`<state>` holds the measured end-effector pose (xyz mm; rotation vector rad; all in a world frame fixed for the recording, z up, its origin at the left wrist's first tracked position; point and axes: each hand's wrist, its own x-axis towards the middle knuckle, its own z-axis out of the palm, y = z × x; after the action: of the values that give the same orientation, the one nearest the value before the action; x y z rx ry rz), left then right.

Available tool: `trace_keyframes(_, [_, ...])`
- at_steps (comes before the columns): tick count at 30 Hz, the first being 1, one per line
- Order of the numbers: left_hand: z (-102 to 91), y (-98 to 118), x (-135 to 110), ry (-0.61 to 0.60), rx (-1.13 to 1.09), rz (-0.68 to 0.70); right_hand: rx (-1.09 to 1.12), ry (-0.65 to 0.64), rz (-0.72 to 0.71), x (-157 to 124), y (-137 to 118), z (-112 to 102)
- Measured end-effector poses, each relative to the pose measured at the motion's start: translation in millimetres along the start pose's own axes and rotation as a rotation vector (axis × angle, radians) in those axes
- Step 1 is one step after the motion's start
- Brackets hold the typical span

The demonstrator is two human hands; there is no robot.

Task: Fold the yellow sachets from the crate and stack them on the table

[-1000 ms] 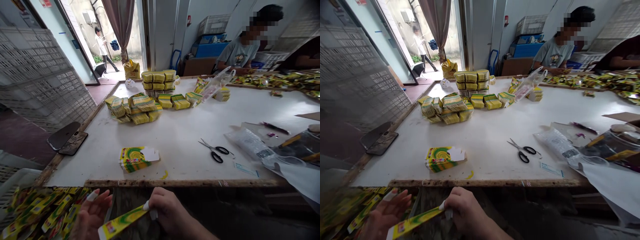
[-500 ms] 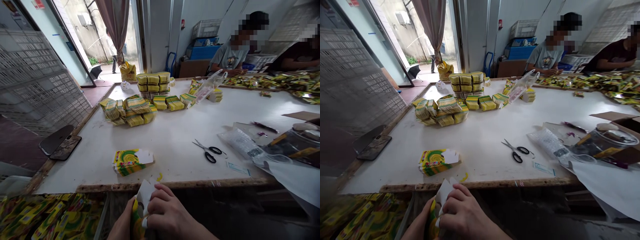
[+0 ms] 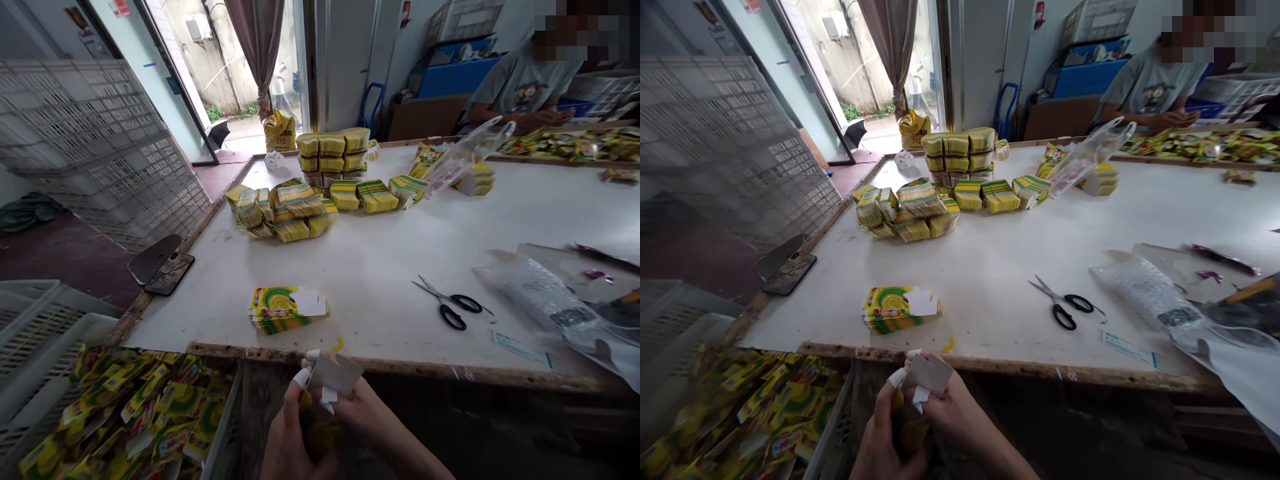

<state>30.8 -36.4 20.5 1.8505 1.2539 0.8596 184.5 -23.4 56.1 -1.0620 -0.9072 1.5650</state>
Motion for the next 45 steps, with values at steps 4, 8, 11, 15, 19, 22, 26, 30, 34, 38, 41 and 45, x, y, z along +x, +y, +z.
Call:
trace_keyframes(4, [3.5,-2.3,-2.3,0.015,0.077,0.017,0.056,-0.045,0.135,1.7,-5.8,-2.8])
trace_keyframes(8, [1.8,3.6,5.2,0.033,0.117,0.065,-0.007,-0.048,0.043,9.5,-3.4,-4.9])
trace_keyframes(11, [-0.7,8.8,12.8,0.008,0.076,0.081,-0.062,-0.028,-0.005,13.8,0.7,-5.8])
trace_keyframes(15, [-7.4,11.1,22.8,-0.017,0.045,0.030,-0.203,-0.078,-0.103,11.1,-2.0,-7.5])
trace_keyframes(19, [-14.8,11.4,33.6,-0.090,-0.014,0.013,-0.485,-0.221,-0.294,8.0,-8.3,-7.2])
trace_keyframes(22, [-15.7,8.4,37.3,-0.057,0.020,0.043,-0.601,-0.254,-0.407,13.3,-3.1,-6.2])
trace_keyframes(26, [-17.4,-0.4,33.7,0.088,0.255,0.026,-0.607,-0.101,-0.475,24.7,13.7,-10.4])
trace_keyframes(30, [-30.7,-3.4,30.0,0.131,0.312,0.047,-0.705,-0.109,-0.524,30.8,20.7,-15.5])
trace_keyframes(34, [-46.4,0.5,31.5,0.143,0.246,0.066,-0.851,-0.251,-0.513,36.4,19.9,-13.9])
trace_keyframes(38, [-53.6,3.0,34.6,0.157,0.205,0.044,-0.874,-0.281,-0.438,44.1,14.9,-14.6])
trace_keyframes(41, [-55.5,1.8,36.1,0.135,0.170,0.001,-0.871,-0.335,-0.398,48.3,3.4,-20.4])
trace_keyframes(45, [-56.9,-2.8,34.8,0.132,0.222,0.037,-0.856,-0.433,-0.365,50.0,-13.4,-26.8])
